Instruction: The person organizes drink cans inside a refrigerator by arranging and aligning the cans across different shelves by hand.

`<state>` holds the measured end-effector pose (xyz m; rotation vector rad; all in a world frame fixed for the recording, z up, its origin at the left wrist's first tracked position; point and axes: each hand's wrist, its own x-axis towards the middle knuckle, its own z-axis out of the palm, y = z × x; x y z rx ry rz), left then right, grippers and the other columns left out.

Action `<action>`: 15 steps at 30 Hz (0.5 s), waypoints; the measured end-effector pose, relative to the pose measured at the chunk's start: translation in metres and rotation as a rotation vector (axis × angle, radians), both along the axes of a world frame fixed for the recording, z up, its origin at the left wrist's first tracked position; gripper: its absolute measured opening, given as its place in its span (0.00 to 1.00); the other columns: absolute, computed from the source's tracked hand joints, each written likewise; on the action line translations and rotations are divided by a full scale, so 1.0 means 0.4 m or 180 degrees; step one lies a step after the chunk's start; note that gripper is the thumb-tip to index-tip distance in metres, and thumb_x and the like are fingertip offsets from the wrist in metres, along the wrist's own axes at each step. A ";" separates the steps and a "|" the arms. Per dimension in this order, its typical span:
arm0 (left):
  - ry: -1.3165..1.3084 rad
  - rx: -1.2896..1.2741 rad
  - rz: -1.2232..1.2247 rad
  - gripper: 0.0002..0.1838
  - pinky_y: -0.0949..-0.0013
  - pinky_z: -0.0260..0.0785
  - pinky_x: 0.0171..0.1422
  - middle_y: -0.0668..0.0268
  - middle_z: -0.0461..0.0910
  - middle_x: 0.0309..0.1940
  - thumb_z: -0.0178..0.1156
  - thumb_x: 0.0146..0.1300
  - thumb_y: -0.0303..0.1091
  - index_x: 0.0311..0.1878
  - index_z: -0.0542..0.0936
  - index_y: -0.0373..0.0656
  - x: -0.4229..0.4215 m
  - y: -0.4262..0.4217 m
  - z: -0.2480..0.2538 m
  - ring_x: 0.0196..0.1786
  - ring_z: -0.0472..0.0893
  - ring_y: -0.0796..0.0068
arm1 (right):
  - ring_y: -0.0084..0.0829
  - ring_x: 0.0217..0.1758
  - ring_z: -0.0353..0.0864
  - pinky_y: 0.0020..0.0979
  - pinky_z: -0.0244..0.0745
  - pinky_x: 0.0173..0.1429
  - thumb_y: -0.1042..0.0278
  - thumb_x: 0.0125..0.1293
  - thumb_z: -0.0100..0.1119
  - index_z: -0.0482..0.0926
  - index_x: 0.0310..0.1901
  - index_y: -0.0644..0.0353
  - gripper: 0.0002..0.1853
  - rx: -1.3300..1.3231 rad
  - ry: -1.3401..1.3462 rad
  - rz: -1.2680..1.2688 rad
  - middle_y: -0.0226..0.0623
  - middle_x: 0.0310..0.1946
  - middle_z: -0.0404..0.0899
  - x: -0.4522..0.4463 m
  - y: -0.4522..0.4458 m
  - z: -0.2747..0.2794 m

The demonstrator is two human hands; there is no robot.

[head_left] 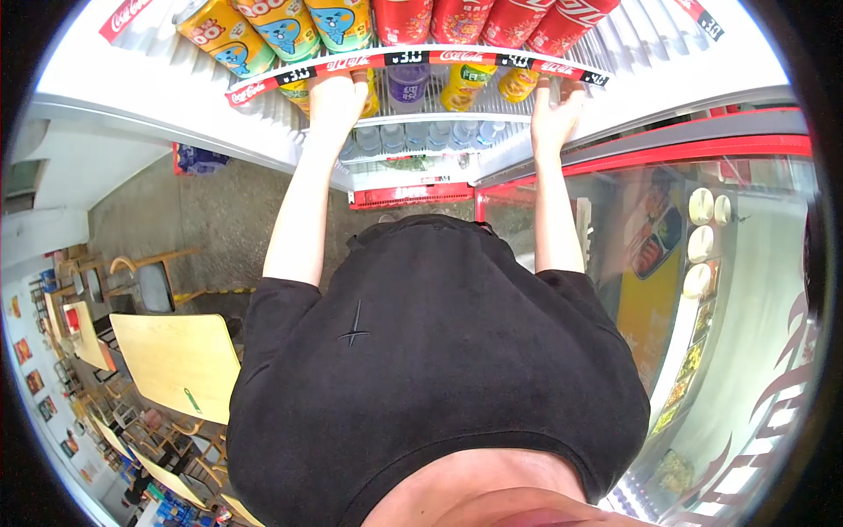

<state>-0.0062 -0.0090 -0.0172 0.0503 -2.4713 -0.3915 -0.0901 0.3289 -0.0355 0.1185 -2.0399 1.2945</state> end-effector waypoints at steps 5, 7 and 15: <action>-0.0043 0.0075 -0.0034 0.12 0.48 0.74 0.54 0.47 0.85 0.39 0.62 0.66 0.37 0.44 0.83 0.36 -0.002 -0.003 0.008 0.44 0.83 0.43 | 0.47 0.53 0.82 0.44 0.73 0.60 0.65 0.61 0.73 0.78 0.54 0.71 0.24 0.0019 -0.0091 0.0205 0.57 0.47 0.82 -0.062 0.006 -0.009; -0.0166 0.0130 -0.0001 0.13 0.48 0.74 0.53 0.46 0.84 0.39 0.62 0.67 0.37 0.44 0.83 0.36 0.004 0.000 0.011 0.43 0.83 0.43 | 0.42 0.50 0.84 0.41 0.75 0.58 0.68 0.61 0.72 0.79 0.52 0.71 0.21 0.0262 -0.0253 0.0101 0.54 0.45 0.84 -0.085 0.009 -0.008; 0.0006 -0.0026 -0.0043 0.14 0.47 0.74 0.52 0.45 0.84 0.38 0.61 0.67 0.39 0.44 0.82 0.36 0.002 -0.002 0.004 0.43 0.83 0.42 | 0.42 0.37 0.87 0.42 0.77 0.46 0.73 0.58 0.71 0.84 0.37 0.67 0.09 0.0653 -0.0147 0.0174 0.50 0.32 0.86 -0.144 0.002 -0.015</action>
